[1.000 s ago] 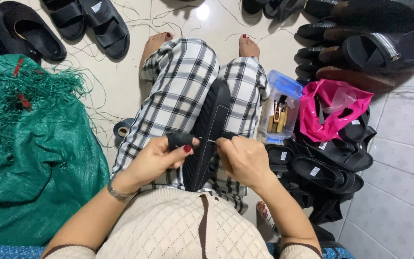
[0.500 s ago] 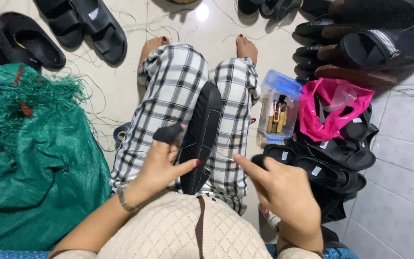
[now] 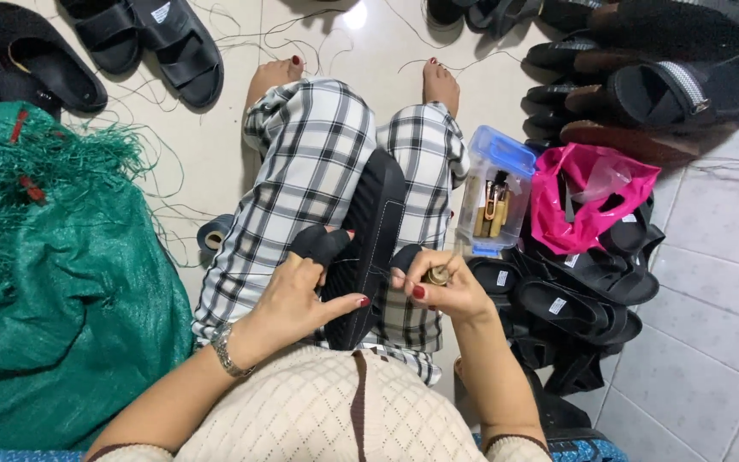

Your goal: Hand-stitching the strap of a black sandal to repair it.

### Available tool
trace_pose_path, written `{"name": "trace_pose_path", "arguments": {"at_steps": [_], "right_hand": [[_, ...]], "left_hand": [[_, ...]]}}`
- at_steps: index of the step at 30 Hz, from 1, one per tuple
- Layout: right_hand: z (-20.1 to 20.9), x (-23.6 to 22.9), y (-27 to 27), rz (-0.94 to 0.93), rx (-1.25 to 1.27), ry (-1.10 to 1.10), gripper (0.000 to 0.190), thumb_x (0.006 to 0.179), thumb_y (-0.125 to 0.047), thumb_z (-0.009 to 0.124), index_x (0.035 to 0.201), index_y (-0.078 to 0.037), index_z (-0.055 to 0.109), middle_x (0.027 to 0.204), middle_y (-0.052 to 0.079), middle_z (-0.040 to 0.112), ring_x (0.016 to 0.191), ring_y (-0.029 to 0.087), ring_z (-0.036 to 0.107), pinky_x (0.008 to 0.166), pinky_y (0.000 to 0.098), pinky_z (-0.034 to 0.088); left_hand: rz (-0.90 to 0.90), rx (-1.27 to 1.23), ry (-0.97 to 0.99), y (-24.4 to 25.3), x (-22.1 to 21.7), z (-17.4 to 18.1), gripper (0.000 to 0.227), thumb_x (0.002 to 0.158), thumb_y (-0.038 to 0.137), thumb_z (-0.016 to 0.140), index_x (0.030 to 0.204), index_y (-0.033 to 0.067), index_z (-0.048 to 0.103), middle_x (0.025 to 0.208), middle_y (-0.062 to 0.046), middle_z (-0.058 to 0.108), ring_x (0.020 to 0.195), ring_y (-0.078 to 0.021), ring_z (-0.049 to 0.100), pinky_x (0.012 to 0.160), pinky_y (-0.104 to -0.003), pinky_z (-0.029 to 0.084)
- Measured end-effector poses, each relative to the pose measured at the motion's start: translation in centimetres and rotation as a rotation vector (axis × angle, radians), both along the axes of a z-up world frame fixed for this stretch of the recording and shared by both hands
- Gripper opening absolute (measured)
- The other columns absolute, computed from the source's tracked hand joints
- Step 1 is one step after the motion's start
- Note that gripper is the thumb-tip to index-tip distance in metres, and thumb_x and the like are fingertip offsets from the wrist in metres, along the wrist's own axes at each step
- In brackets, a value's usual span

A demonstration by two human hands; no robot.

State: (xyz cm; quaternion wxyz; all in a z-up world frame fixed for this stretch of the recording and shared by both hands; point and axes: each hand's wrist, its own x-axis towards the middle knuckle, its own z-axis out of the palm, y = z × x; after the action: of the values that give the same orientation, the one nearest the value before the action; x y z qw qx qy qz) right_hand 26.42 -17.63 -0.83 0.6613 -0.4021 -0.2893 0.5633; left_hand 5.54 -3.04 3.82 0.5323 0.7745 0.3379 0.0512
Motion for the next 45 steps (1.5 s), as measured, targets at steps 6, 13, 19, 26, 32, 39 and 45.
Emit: {"name": "trace_pose_path", "arguments": {"at_steps": [6, 13, 19, 26, 32, 39, 45], "right_hand": [[5.3, 2.9, 1.1, 0.364, -0.046, -0.497, 0.004, 0.083, -0.007, 0.075, 0.080, -0.004, 0.073, 0.062, 0.010, 0.063, 0.050, 0.022, 0.059, 0.050, 0.0336, 0.042], [9.8, 1.6, 1.0, 0.346, -0.202, -1.417, 0.024, 0.073, -0.008, 0.070, 0.097, -0.010, 0.072, 0.056, 0.012, 0.064, 0.050, 0.033, 0.065, 0.049, 0.0435, 0.051], [1.8, 1.2, -2.4, -0.407, -0.167, -1.707, 0.029, 0.072, -0.005, 0.069, 0.095, -0.020, 0.078, 0.053, -0.004, 0.055, 0.046, 0.019, 0.055, 0.047, 0.0306, 0.047], [6.7, 8.2, -6.6, -0.876, -0.484, -1.907, 0.052, 0.081, 0.020, 0.067, 0.131, 0.004, 0.070, 0.112, 0.020, 0.075, 0.072, 0.028, 0.052, 0.075, 0.0391, 0.046], [3.9, -0.6, 0.0, -0.072, -0.271, -1.146, 0.040, 0.081, -0.026, 0.082, 0.118, -0.015, 0.075, 0.073, 0.009, 0.074, 0.064, 0.022, 0.066, 0.063, 0.0329, 0.053], [1.8, -1.4, -0.3, -0.026, -0.095, -0.522, 0.011, 0.087, -0.014, 0.074, 0.079, -0.007, 0.078, 0.111, 0.024, 0.073, 0.091, 0.030, 0.073, 0.079, 0.0382, 0.054], [-0.1, -2.7, 2.3, -0.182, -0.026, 0.093, 0.016, 0.095, -0.003, 0.060, 0.085, 0.010, 0.063, 0.053, 0.023, 0.061, 0.031, 0.011, 0.041, 0.032, 0.0246, 0.034]], "left_hand": [[0.001, 0.106, -0.024, -0.8, -0.4, -2.0, 0.057, 0.067, 0.044, 0.094, 0.086, -0.0012, 0.065, 0.074, -0.014, 0.054, 0.060, -0.0400, 0.066, 0.052, -0.045, 0.054], [0.133, 0.068, -0.170, -1.5, -0.7, -3.9, 0.042, 0.068, 0.033, 0.094, 0.091, 0.0048, 0.071, 0.074, -0.012, 0.057, 0.063, -0.0368, 0.068, 0.054, -0.038, 0.055], [0.159, 0.680, -0.030, 0.5, -4.7, -8.5, 0.029, 0.082, 0.012, 0.080, 0.111, 0.0170, 0.077, 0.071, -0.008, 0.059, 0.064, -0.0252, 0.063, 0.059, -0.033, 0.050], [0.087, 0.956, 0.680, 9.9, -12.5, -4.5, 0.031, 0.082, 0.017, 0.078, 0.111, 0.0055, 0.077, 0.126, -0.024, 0.067, 0.117, -0.0403, 0.056, 0.089, -0.050, 0.043], [-0.210, 0.418, 0.068, 1.8, -3.3, -2.4, 0.053, 0.088, 0.047, 0.075, 0.058, 0.0054, 0.062, 0.050, -0.014, 0.054, 0.050, -0.0343, 0.063, 0.048, -0.042, 0.050], [-0.225, -0.933, -0.282, 1.8, -3.0, 0.0, 0.014, 0.095, 0.005, 0.066, 0.098, 0.0006, 0.079, 0.057, 0.008, 0.052, 0.048, -0.0022, 0.048, 0.045, -0.018, 0.039], [-0.141, 0.663, -0.013, -0.1, -2.7, -5.6, 0.057, 0.098, 0.049, 0.060, 0.056, 0.0105, 0.063, 0.053, -0.006, 0.042, 0.052, -0.0294, 0.053, 0.049, -0.040, 0.041]]}}
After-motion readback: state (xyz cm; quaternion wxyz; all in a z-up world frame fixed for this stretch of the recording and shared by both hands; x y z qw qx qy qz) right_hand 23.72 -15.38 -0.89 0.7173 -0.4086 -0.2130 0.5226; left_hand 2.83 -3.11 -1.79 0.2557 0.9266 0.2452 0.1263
